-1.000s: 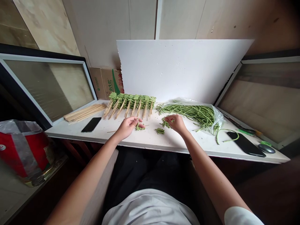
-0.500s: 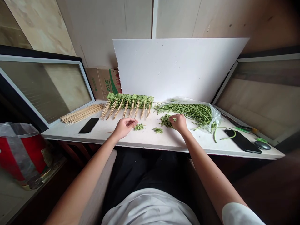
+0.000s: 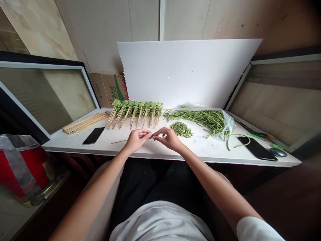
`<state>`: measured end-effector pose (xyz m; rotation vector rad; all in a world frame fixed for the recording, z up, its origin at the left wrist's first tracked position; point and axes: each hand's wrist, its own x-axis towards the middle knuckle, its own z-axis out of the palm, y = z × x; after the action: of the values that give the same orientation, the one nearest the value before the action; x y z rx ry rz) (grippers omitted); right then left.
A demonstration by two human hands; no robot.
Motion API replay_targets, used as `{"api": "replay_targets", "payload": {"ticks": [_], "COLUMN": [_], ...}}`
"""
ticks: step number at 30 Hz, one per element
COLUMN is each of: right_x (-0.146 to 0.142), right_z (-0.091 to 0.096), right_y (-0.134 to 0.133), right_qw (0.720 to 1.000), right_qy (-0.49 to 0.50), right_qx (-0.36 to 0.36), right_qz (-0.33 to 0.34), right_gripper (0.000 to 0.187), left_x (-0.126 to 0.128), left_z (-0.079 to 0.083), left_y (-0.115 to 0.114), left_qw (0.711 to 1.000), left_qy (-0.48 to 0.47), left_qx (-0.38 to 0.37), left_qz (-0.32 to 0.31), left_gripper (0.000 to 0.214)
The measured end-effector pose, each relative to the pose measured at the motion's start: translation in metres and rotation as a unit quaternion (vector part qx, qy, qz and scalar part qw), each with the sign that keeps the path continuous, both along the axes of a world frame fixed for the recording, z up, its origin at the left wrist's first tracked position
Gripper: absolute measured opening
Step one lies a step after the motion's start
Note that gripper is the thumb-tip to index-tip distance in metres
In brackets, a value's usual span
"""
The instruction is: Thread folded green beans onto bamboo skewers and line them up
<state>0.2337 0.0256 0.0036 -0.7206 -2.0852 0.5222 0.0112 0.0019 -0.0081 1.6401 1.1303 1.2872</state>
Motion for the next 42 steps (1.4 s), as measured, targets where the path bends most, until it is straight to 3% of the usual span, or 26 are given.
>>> {"api": "replay_targets", "payload": {"ticks": [5,8,10,12,14,17,20,25,29,37,42], "right_x": [-0.003,-0.001,0.002,0.007,0.012,0.019,0.026,0.040,0.048,0.049,0.044], "right_z": [-0.003,-0.003,-0.003,-0.003,-0.004,-0.005,-0.004,0.003,0.011,0.013,0.017], "right_y": [0.001,0.004,0.008,0.013,0.019,0.026,0.032,0.038,0.040,0.044,0.038], "right_qw": [0.998,0.991,0.975,0.950,0.926,0.902,0.896,0.897,0.890,0.864,0.843], "right_qy": [0.035,0.075,0.124,0.170,0.201,0.223,0.234,0.264,0.311,0.403,0.429], "right_qx": [-0.042,-0.108,-0.184,-0.258,-0.312,-0.360,-0.372,-0.350,-0.333,-0.301,-0.324], "right_qz": [-0.006,-0.001,0.015,0.041,0.069,0.083,0.065,0.049,0.016,-0.035,0.004], "right_gripper": [0.031,0.035,0.039,0.043,0.042,0.040,0.039,0.036,0.035,0.042,0.039], "left_x": [0.003,-0.010,-0.031,-0.061,-0.096,-0.139,-0.155,-0.146,-0.141,-0.111,-0.087], "left_z": [0.001,0.000,-0.003,-0.010,-0.019,-0.032,-0.041,-0.049,-0.046,0.002,0.029], "left_y": [0.000,0.006,0.013,0.022,0.029,0.037,0.042,0.046,0.044,0.025,0.007], "left_qw": [1.000,0.998,0.986,0.948,0.912,0.907,0.908,0.899,0.903,0.912,0.915], "left_qy": [-0.007,0.052,0.151,0.284,0.377,0.401,0.406,0.418,0.402,0.329,0.290], "left_qx": [-0.015,0.014,0.067,0.103,0.080,0.029,0.022,0.032,0.027,0.146,0.194], "left_qz": [-0.017,-0.024,0.026,0.097,0.141,0.122,0.098,0.128,0.151,0.195,0.203], "left_gripper": [0.050,0.044,0.036,0.027,0.025,0.024,0.020,0.015,0.021,0.012,0.011]}}
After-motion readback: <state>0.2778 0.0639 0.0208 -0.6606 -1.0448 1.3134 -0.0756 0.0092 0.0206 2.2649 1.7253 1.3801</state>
